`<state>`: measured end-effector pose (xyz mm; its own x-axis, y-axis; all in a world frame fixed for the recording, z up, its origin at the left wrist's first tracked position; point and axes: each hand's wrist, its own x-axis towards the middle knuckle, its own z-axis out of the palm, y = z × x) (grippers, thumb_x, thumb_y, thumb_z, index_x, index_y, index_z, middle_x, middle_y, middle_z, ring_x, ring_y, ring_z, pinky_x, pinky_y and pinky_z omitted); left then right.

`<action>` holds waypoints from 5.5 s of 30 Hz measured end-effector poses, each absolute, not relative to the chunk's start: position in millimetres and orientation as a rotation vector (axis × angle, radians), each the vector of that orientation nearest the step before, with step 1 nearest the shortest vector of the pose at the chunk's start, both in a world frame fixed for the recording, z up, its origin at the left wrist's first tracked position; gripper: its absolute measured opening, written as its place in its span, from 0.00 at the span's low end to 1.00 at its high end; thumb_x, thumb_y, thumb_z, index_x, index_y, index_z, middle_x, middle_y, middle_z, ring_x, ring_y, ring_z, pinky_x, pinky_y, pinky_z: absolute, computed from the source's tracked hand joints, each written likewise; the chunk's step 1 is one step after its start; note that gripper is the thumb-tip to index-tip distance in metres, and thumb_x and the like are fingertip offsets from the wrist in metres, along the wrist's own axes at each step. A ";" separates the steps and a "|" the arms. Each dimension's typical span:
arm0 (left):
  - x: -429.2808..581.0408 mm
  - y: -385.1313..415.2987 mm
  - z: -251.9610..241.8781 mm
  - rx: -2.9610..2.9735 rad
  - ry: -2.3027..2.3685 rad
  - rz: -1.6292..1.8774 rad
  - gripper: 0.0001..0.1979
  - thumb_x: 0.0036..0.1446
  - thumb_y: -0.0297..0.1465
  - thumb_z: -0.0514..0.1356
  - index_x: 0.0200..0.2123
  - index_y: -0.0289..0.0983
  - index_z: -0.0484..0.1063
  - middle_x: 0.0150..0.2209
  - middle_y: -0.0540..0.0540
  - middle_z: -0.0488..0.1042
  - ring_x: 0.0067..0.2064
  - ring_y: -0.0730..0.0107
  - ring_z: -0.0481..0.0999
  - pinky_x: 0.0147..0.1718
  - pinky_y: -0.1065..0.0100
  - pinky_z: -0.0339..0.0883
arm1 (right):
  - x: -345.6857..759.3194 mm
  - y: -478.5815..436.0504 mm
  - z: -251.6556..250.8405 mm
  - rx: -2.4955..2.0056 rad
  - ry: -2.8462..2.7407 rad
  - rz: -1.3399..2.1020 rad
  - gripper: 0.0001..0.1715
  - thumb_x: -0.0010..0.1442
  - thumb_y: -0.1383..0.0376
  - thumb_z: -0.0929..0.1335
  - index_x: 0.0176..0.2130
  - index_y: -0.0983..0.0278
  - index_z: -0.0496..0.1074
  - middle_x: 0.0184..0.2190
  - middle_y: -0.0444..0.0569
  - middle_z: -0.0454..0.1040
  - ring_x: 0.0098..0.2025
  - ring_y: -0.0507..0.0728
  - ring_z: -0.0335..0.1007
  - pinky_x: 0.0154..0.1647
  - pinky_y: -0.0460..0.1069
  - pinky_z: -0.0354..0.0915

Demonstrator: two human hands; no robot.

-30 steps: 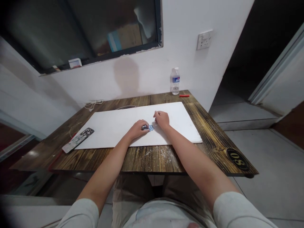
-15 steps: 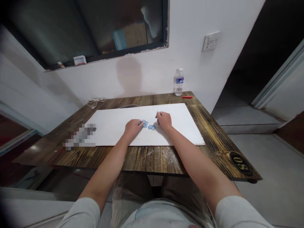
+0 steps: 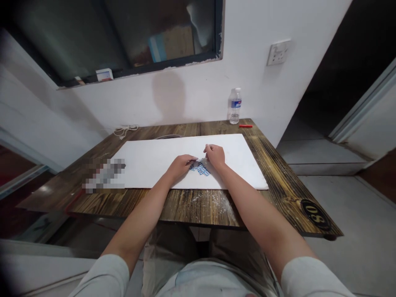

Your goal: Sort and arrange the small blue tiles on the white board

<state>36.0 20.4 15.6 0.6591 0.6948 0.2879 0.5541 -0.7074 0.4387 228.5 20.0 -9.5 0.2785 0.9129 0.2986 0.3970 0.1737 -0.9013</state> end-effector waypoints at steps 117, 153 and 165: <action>26.5 24.7 12.3 2.725 1.199 0.257 0.25 0.61 0.45 0.51 0.59 0.45 0.66 0.62 0.47 0.64 0.64 0.60 0.58 0.61 0.59 0.51 | 231.1 32.6 -24.6 -1.484 -2.227 0.152 0.26 0.65 0.52 0.60 0.58 0.57 0.67 0.61 0.49 0.64 0.63 0.66 0.55 0.61 0.62 0.52; 24.4 26.7 9.4 2.644 1.448 0.267 0.22 0.61 0.47 0.52 0.53 0.43 0.66 0.64 0.45 0.60 0.66 0.55 0.53 0.60 0.49 0.49 | 228.8 26.1 -15.2 -1.488 -2.204 0.152 0.26 0.66 0.52 0.59 0.58 0.58 0.67 0.62 0.50 0.63 0.67 0.65 0.48 0.63 0.68 0.47; 29.0 24.6 5.0 2.731 1.523 0.330 0.24 0.60 0.47 0.52 0.56 0.46 0.66 0.62 0.46 0.64 0.63 0.56 0.60 0.58 0.54 0.54 | 226.7 28.0 -20.2 -1.500 -2.265 0.074 0.26 0.66 0.51 0.59 0.57 0.57 0.68 0.61 0.50 0.65 0.65 0.66 0.52 0.62 0.67 0.49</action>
<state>29.0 24.6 5.0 0.5089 0.8410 0.1836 0.8416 -0.5309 0.0991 226.7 28.0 -20.2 -0.3291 0.8907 0.3137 0.8681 0.4161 -0.2706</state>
